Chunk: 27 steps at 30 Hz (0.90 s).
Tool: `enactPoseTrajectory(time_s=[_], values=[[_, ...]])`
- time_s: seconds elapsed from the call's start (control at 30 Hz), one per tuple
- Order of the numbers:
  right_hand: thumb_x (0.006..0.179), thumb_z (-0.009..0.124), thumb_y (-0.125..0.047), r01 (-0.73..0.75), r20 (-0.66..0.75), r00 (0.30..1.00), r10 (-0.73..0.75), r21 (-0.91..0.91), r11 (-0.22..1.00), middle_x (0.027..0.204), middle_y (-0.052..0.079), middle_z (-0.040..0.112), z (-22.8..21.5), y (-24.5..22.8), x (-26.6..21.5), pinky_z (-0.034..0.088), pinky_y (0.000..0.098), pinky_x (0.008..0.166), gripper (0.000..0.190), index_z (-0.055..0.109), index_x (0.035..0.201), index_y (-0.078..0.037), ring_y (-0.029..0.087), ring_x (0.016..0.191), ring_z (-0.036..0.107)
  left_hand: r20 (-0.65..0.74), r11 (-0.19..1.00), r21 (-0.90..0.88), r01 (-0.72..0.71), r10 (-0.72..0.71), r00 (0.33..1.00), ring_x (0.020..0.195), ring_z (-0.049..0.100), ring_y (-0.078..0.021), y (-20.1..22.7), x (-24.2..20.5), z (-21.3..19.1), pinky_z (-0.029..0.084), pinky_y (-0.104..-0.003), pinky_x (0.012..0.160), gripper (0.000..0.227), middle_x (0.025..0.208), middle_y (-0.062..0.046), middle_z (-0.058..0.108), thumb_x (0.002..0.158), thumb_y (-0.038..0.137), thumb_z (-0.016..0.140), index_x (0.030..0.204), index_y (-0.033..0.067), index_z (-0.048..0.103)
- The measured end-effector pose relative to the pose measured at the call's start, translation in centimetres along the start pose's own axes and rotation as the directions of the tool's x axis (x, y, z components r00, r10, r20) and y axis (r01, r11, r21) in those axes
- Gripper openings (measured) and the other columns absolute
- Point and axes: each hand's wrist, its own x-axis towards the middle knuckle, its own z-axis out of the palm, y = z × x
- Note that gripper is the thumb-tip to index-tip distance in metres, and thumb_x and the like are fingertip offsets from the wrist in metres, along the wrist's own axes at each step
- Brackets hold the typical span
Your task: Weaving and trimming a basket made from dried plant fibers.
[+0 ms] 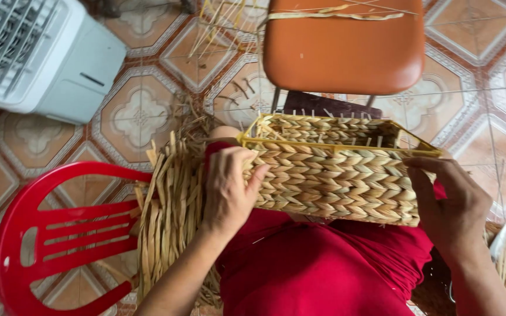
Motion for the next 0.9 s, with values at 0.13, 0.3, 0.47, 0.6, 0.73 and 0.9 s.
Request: enactPoseTrajectory(time_s=[0.13,0.3,0.47,0.6,0.73,0.9], values=[[0.097,0.07,-0.005,0.087,0.113,0.989,-0.095,0.077,0.993,0.113,0.009,0.073,4.1,-4.7,2.7,0.06,0.0308,0.077,0.019,0.071,0.115,-0.005,0.022,0.098,0.073,-0.01,0.979,0.163,0.126,-0.126,0.992,0.097,0.065,-0.0301,-2.3,-0.7,-1.6,0.055,-0.042,0.085,0.051,0.102,-0.018,0.065,0.084,0.038,0.079,0.11,-0.0013,0.06],[0.095,0.068,-0.011,0.526,0.168,0.826,-0.538,0.113,0.843,0.116,0.012,0.072,12.6,-8.9,6.6,0.056,0.0426,0.088,0.025,0.069,0.12,-0.005,0.029,0.104,0.069,0.228,0.939,-0.07,0.336,-0.313,0.922,0.09,0.077,-0.0254,-3.9,-1.1,-1.8,0.064,-0.039,0.076,0.029,0.104,-0.012,0.076,0.094,0.027,0.074,0.108,0.0048,0.06],[0.096,0.064,-0.017,0.34,0.402,0.856,-0.326,0.039,0.94,0.096,0.01,0.076,17.3,-9.6,9.1,0.058,0.0401,0.071,0.026,0.071,0.119,-0.009,0.024,0.08,0.073,0.367,0.897,-0.14,0.42,-0.346,0.863,0.097,0.077,-0.0263,-5.0,0.8,-2.7,0.063,-0.039,0.081,0.034,0.112,-0.013,0.076,0.094,0.021,0.073,0.12,0.0021,0.062],[0.099,0.06,-0.015,0.07,0.496,0.854,-0.156,0.188,0.98,0.084,0.01,0.077,17.5,-9.1,9.4,0.06,0.0383,0.064,0.023,0.071,0.119,-0.011,0.021,0.066,0.075,0.427,0.93,-0.091,0.356,-0.286,0.857,0.093,0.076,-0.0243,-7.2,2.1,-2.1,0.064,-0.035,0.082,0.031,0.122,-0.012,0.073,0.095,0.022,0.071,0.122,0.0072,0.07],[0.099,0.06,-0.016,0.124,0.446,0.864,-0.233,0.261,0.957,0.089,0.009,0.079,17.7,-8.4,9.1,0.06,0.036,0.067,0.022,0.07,0.118,-0.01,0.019,0.075,0.077,0.542,0.903,-0.1,0.417,-0.302,0.784,0.088,0.076,-0.0192,-10.1,4.8,-0.5,0.064,-0.03,0.079,0.018,0.109,-0.006,0.078,0.091,0.024,0.072,0.101,0.01,0.078],[0.095,0.07,-0.035,0.245,0.434,0.875,-0.215,-0.013,0.969,0.082,0.003,0.073,19.2,-9.8,8.2,0.058,0.0362,0.06,0.022,0.072,0.105,-0.016,0.018,0.065,0.07,0.829,0.736,-0.128,0.664,-0.289,0.48,0.074,0.065,-0.0111,-13.2,6.5,1.5,0.052,-0.023,0.066,0.014,0.078,0.002,0.075,0.085,0.023,0.083,0.092,0.0112,0.079]])
